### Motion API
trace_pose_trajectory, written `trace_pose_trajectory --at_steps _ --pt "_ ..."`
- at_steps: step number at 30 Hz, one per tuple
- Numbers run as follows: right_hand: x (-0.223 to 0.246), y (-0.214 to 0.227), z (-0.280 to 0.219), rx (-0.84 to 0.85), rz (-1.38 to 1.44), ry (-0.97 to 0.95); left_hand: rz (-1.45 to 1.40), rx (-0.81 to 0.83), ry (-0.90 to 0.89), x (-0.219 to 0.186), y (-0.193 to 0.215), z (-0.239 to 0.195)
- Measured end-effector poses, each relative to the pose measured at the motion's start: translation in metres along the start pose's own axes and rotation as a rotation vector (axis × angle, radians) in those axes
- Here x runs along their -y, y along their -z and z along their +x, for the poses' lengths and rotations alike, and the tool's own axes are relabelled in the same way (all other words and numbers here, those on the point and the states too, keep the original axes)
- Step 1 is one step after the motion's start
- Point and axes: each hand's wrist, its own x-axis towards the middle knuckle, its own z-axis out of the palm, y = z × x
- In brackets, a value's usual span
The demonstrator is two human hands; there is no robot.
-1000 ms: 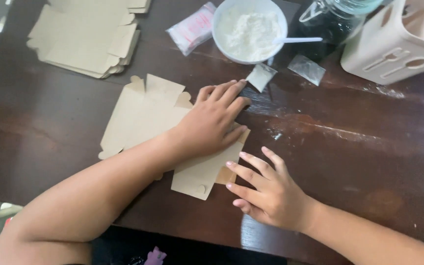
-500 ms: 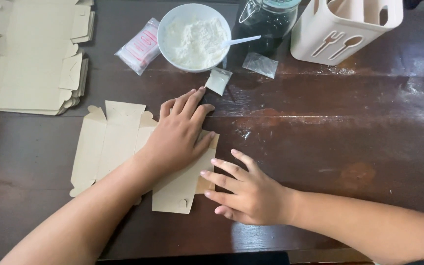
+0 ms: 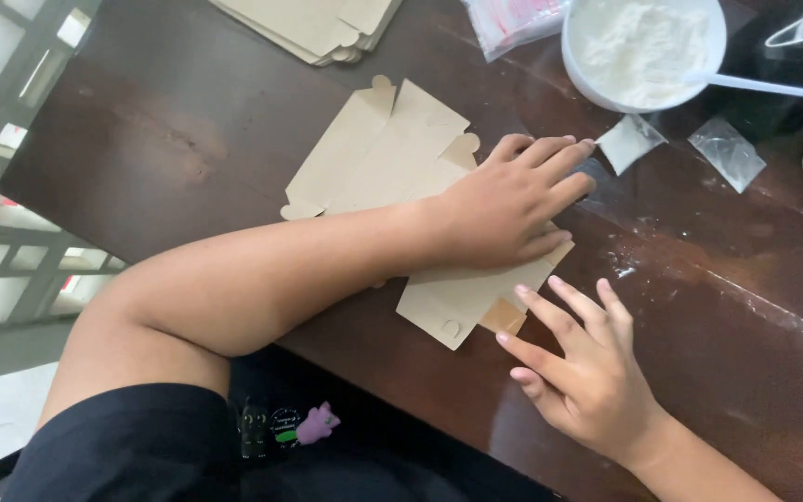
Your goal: The person assembles a flat cardboard box by folding the side flaps and pressing the edges to form a rectangular container. The person repeats the folding and pressing steps to secure the shape.
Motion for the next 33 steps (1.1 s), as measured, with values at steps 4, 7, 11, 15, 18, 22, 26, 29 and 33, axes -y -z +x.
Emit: trace_pose_trajectory --at_steps 4,7,11,15,18,22,26,29,33 --pt "0.0012 -0.0041 0.0008 0.056 -0.049 -0.033 -0.034 0.018 0.004 0.0003 0.0013 0.0005" --pt "0.0006 -0.0050 0.0027 0.163 -0.145 -0.022 0.007 0.045 0.001 0.0010 -0.0003 0.0025" --pt "0.0022 -0.0022 0.0028 0.110 -0.106 -0.001 0.002 0.038 -0.007 -0.0001 -0.0011 -0.0002" --pt "0.0015 0.0024 0.0048 -0.032 -0.073 0.046 0.015 0.009 -0.022 0.0025 -0.0030 0.0003" --pt "0.0007 0.0000 0.0035 -0.010 -0.090 0.039 0.043 -0.003 -0.023 0.0023 -0.0037 -0.0002" --pt "0.0026 -0.0032 0.0053 0.068 -0.113 0.028 0.022 0.012 -0.014 0.0021 -0.0021 0.0003" --pt "0.0050 -0.0058 0.0078 0.132 -0.128 0.005 0.036 -0.006 -0.017 0.0019 -0.0042 -0.0011" --pt "0.0044 -0.0052 0.0051 0.107 -0.111 0.007 0.036 0.000 -0.024 0.0015 -0.0042 0.0001" --pt "0.0063 -0.0011 0.0037 -0.006 -0.086 0.061 0.010 0.004 0.004 -0.0010 -0.0010 0.0002"
